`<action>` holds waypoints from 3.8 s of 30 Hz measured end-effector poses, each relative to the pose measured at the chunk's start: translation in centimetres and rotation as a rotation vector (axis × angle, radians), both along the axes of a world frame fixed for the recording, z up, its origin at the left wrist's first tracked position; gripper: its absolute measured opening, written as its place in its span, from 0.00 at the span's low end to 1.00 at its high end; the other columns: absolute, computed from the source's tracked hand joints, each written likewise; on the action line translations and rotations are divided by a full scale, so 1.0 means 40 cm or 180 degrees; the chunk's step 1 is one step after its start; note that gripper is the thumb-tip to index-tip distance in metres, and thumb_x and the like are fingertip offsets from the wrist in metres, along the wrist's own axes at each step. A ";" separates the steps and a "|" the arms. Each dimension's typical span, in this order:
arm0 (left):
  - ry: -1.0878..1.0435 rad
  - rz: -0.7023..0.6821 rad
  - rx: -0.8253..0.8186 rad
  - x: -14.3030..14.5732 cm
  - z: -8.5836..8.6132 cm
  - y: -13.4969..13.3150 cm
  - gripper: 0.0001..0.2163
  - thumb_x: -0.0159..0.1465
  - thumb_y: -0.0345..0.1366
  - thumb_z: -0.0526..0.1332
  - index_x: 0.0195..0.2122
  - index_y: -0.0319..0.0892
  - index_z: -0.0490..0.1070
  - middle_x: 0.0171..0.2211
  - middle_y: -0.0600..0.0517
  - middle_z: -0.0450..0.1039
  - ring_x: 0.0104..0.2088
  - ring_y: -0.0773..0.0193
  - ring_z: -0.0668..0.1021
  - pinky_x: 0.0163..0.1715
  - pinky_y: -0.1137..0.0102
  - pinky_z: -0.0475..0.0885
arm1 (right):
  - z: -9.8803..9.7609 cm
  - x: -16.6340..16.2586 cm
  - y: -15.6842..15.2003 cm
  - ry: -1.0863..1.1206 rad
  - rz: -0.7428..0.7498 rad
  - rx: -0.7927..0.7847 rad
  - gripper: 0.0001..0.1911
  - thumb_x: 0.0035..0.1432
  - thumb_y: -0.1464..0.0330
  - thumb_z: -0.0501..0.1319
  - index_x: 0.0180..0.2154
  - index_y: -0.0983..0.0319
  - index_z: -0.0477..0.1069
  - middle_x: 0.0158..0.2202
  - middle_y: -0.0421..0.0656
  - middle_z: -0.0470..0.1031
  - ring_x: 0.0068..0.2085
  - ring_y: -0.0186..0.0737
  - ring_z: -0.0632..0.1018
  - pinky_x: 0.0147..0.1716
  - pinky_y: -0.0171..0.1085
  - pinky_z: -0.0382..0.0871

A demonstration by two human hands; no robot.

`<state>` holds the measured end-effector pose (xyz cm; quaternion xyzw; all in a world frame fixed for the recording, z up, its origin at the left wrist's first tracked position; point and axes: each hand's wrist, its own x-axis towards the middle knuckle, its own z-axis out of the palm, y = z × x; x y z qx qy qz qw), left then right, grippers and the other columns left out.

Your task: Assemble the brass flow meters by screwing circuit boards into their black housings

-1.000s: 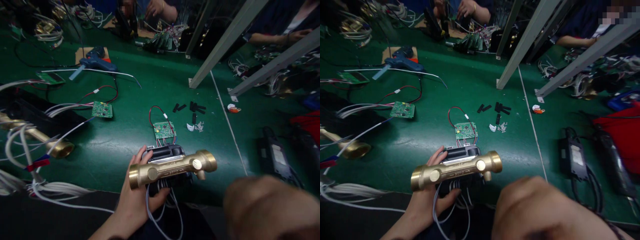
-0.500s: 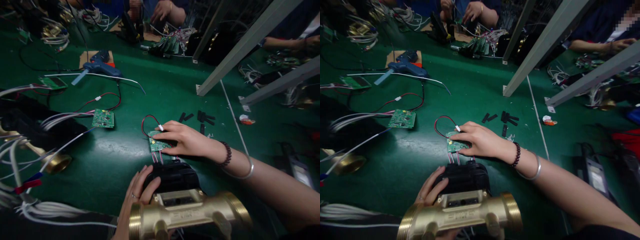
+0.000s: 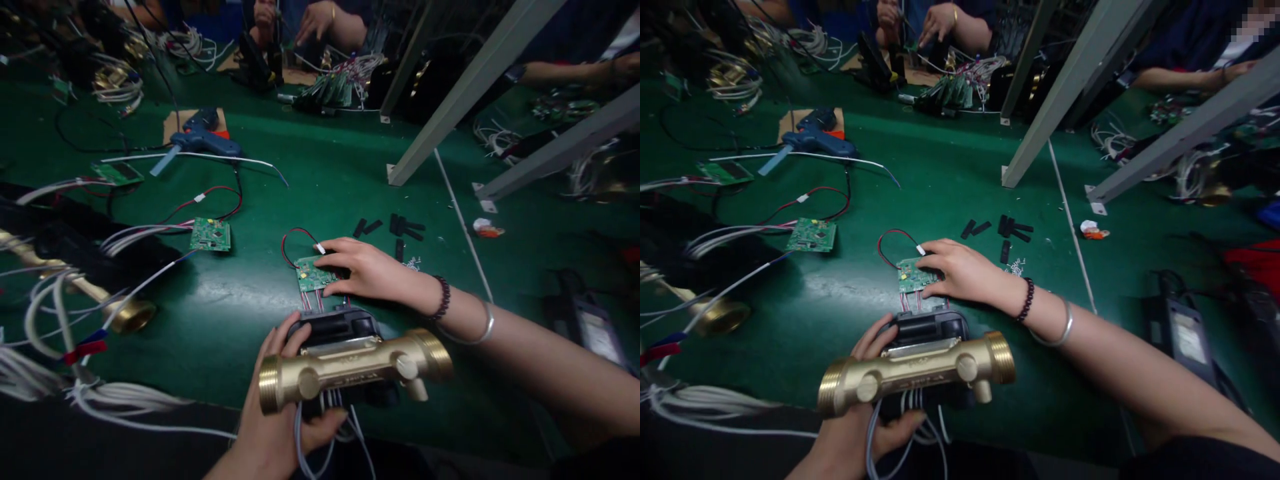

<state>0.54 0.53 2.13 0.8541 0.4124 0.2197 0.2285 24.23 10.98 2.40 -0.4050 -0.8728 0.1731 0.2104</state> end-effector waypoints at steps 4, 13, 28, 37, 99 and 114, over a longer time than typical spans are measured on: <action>-0.0143 0.0043 -0.0352 -0.009 0.005 0.001 0.39 0.53 0.43 0.67 0.61 0.43 0.48 0.59 0.36 0.55 0.57 0.42 0.65 0.50 0.47 0.69 | 0.135 0.030 -0.067 0.0233 -0.0639 0.0636 0.09 0.60 0.69 0.60 0.40 0.67 0.74 0.42 0.50 0.77 0.44 0.41 0.77 0.43 0.41 0.74; -0.0270 -0.0308 -0.0663 -0.025 0.016 0.013 0.32 0.64 0.52 0.55 0.64 0.47 0.41 0.64 0.38 0.46 0.64 0.48 0.53 0.59 0.49 0.60 | 0.145 -0.165 -0.424 0.1457 -0.0572 -0.0652 0.08 0.65 0.73 0.52 0.40 0.63 0.69 0.33 0.43 0.77 0.33 0.32 0.78 0.34 0.27 0.73; -0.0416 -0.0630 -0.1259 -0.058 0.018 0.031 0.36 0.63 0.55 0.53 0.66 0.47 0.37 0.66 0.38 0.38 0.65 0.43 0.47 0.62 0.43 0.47 | 0.021 -0.210 -0.553 0.1806 -0.2519 -0.0989 0.06 0.60 0.72 0.55 0.37 0.61 0.71 0.27 0.39 0.74 0.25 0.32 0.75 0.24 0.29 0.69; -0.0928 -0.0550 -0.1211 -0.053 0.004 0.030 0.35 0.59 0.59 0.54 0.62 0.47 0.52 0.64 0.41 0.49 0.64 0.48 0.53 0.61 0.50 0.55 | 0.059 -0.230 -0.451 0.2324 -0.2153 -0.3117 0.21 0.54 0.53 0.53 0.21 0.63 0.66 0.18 0.39 0.65 0.22 0.33 0.65 0.22 0.32 0.57; -0.0402 -0.0071 -0.1102 -0.027 0.024 -0.006 0.29 0.67 0.45 0.53 0.65 0.52 0.38 0.66 0.45 0.40 0.65 0.52 0.51 0.61 0.52 0.55 | 0.050 -0.234 -0.441 -0.0594 -0.1296 -0.0690 0.10 0.53 0.80 0.51 0.28 0.61 0.66 0.20 0.41 0.72 0.16 0.37 0.71 0.15 0.36 0.49; -0.0357 -0.0159 -0.0593 -0.022 0.009 -0.008 0.33 0.65 0.46 0.55 0.65 0.51 0.35 0.65 0.40 0.44 0.65 0.48 0.52 0.59 0.51 0.60 | 0.069 -0.209 -0.448 0.0696 -0.1351 0.0270 0.13 0.66 0.74 0.48 0.42 0.64 0.71 0.37 0.47 0.74 0.39 0.36 0.76 0.38 0.32 0.74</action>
